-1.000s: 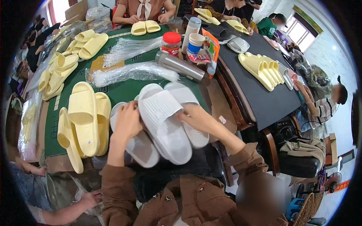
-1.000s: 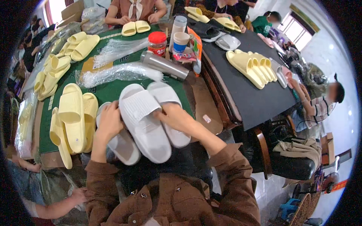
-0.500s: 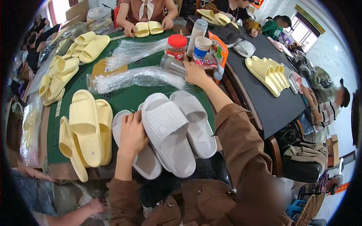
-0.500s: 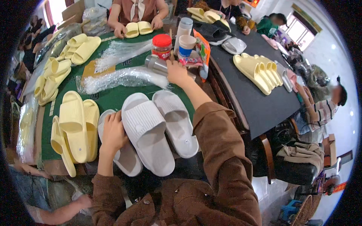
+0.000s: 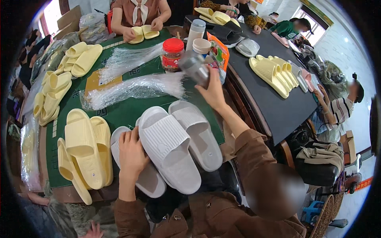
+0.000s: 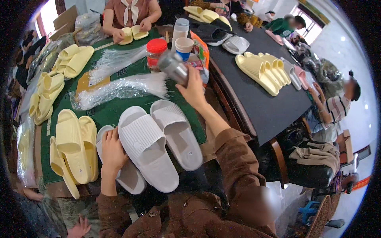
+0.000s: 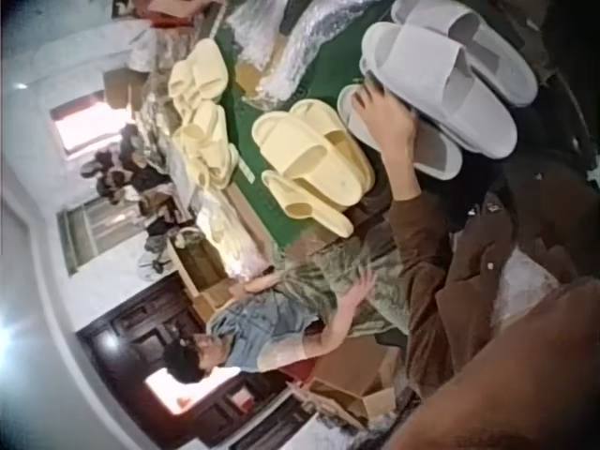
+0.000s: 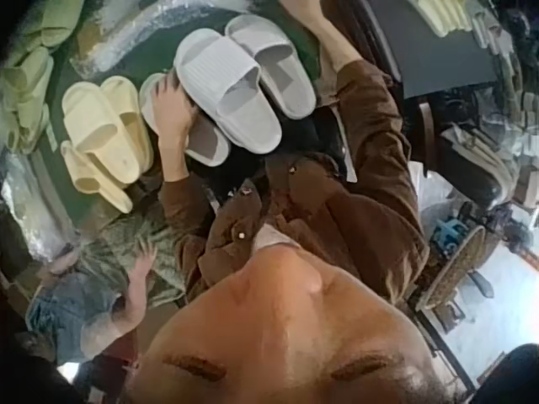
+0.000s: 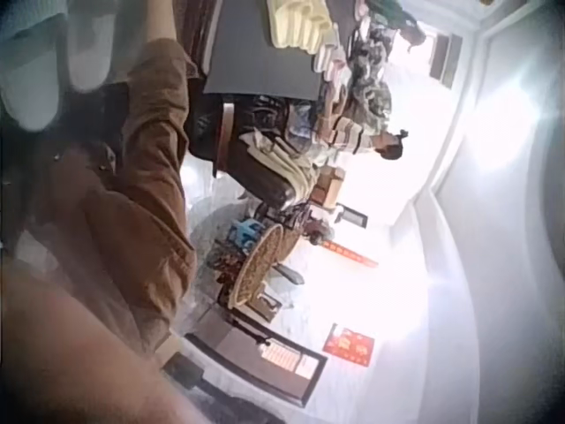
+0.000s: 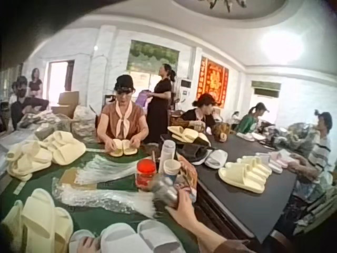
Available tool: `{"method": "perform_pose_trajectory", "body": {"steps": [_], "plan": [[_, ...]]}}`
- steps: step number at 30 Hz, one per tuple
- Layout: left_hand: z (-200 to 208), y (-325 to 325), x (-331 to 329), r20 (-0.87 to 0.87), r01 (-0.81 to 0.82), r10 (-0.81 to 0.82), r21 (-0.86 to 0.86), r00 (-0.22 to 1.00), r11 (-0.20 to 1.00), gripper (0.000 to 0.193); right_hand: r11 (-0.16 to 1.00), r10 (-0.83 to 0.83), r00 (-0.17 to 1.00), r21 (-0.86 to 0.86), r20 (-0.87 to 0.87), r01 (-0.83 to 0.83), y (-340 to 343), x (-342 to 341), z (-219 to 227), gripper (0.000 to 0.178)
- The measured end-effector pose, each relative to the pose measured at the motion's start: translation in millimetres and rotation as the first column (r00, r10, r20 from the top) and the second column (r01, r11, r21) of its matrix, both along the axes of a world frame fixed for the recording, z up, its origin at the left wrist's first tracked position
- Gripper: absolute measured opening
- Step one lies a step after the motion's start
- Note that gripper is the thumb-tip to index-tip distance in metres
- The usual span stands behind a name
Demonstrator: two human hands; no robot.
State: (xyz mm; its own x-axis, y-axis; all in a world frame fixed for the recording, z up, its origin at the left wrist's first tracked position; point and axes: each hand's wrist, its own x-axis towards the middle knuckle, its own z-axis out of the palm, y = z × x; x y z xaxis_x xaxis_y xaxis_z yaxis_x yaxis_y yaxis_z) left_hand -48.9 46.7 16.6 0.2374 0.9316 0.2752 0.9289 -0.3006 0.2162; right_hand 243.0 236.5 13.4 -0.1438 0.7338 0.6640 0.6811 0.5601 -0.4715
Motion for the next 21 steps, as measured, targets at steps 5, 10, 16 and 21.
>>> {"method": "perform_pose_trajectory", "body": {"steps": [5, 10, 16, 21], "plan": [[0, 2, 0, 0.005, 0.019, -0.019, -0.007, 1.000, 1.000, 0.047, 0.990, -0.135, 0.907, -0.018, -0.398, 0.140, 21, 31, -14, 0.083], [-4, 4, 1, -0.038, 0.020, -0.017, 0.066, 0.999, 0.998, 0.045, 0.941, -0.274, 0.828, 0.042, -0.489, 0.336, 42, 40, -34, 0.090], [-2, 1, 2, -0.064, 0.004, -0.004, 0.005, 0.998, 1.000, 0.055, 0.952, -0.218, 0.864, 0.094, -0.453, 0.290, 46, 39, -36, 0.091], [-4, -4, 7, -0.157, -0.060, 0.067, 0.048, 0.985, 0.997, 0.045, 0.955, -0.294, 0.890, -0.068, -0.349, 0.289, 27, 46, -31, 0.091]]}}
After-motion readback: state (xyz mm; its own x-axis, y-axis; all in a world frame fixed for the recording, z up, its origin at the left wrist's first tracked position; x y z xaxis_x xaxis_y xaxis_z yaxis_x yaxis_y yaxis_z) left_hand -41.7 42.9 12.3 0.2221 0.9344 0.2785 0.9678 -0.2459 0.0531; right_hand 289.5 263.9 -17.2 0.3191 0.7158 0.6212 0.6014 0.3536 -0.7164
